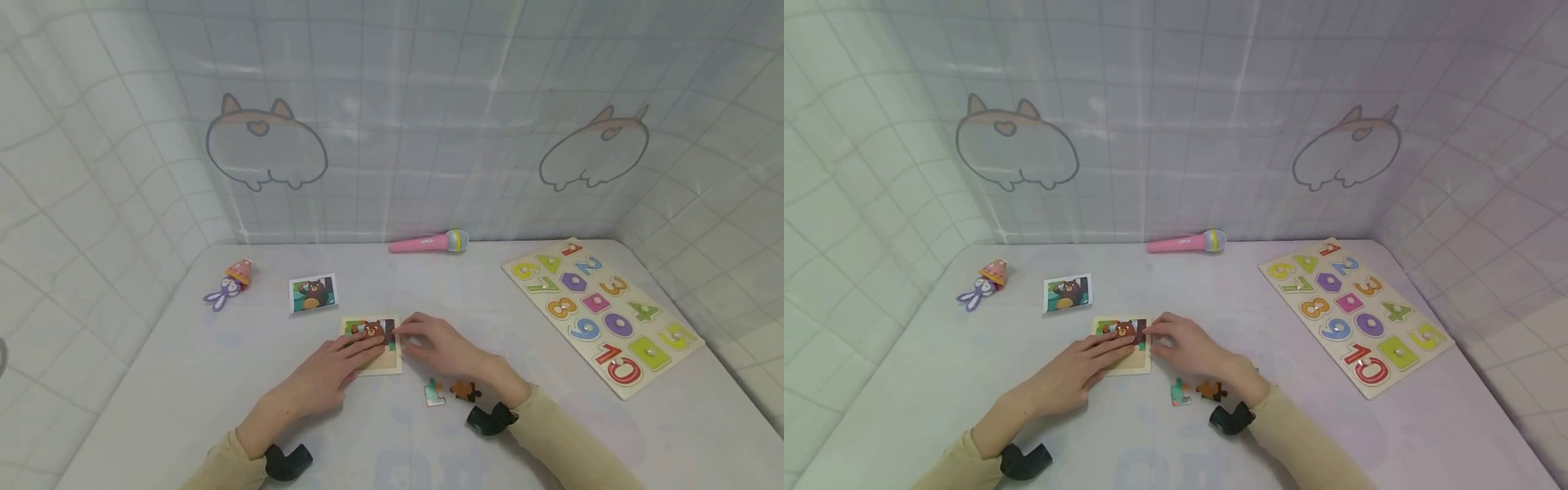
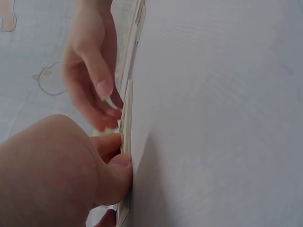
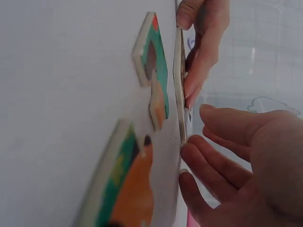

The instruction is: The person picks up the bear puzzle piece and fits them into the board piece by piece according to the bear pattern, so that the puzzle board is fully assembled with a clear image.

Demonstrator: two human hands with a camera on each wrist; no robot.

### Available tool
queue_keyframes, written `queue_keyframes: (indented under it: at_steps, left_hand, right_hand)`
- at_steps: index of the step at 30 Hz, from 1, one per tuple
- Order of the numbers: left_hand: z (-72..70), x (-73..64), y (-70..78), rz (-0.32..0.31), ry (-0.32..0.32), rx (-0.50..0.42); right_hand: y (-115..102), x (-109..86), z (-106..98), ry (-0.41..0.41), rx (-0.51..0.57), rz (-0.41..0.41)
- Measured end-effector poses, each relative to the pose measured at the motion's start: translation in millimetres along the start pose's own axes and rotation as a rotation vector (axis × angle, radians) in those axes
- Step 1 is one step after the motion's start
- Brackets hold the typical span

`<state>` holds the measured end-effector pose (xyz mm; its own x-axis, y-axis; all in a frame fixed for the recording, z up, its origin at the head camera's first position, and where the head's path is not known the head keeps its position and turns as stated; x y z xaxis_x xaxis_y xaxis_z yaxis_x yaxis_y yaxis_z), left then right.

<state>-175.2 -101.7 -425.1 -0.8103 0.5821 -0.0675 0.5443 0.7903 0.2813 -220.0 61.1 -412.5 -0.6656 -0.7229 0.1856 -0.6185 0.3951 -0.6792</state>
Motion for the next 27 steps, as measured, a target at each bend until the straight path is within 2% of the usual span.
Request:
queue_keyframes:
  at_steps: [7, 12, 17, 27]
  left_hand:
    - [1.7, 0.5, -1.2, -0.017, -0.017, -0.006]
    - [2.2, 0.3, -1.9, -0.024, -0.016, -0.01]
    - [2.0, -0.3, -3.3, -0.028, -0.018, -0.022]
    - [4.3, -0.2, -4.0, -0.023, -0.025, -0.009]
  right_hand:
    - [9.2, -25.3, -12.0, 0.04, -0.035, 0.006]
    - [17.8, -43.2, -18.7, 0.05, 0.0, 0.027]
    - [18.8, -52.1, -18.9, 0.015, 0.021, 0.017]
    - [16.9, -55.4, -11.2, -0.089, 0.019, 0.024]
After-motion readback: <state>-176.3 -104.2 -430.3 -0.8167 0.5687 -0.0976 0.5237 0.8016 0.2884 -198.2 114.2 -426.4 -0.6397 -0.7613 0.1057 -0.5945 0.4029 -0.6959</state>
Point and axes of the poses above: each hand's wrist, its own x-axis towards the middle knuckle, its own z-axis out of the palm, y = z × x, the point moved 8 cm from there along x, towards the middle knuckle, and after that the axes turned 8 degrees about -z, right-handed, at the moved point
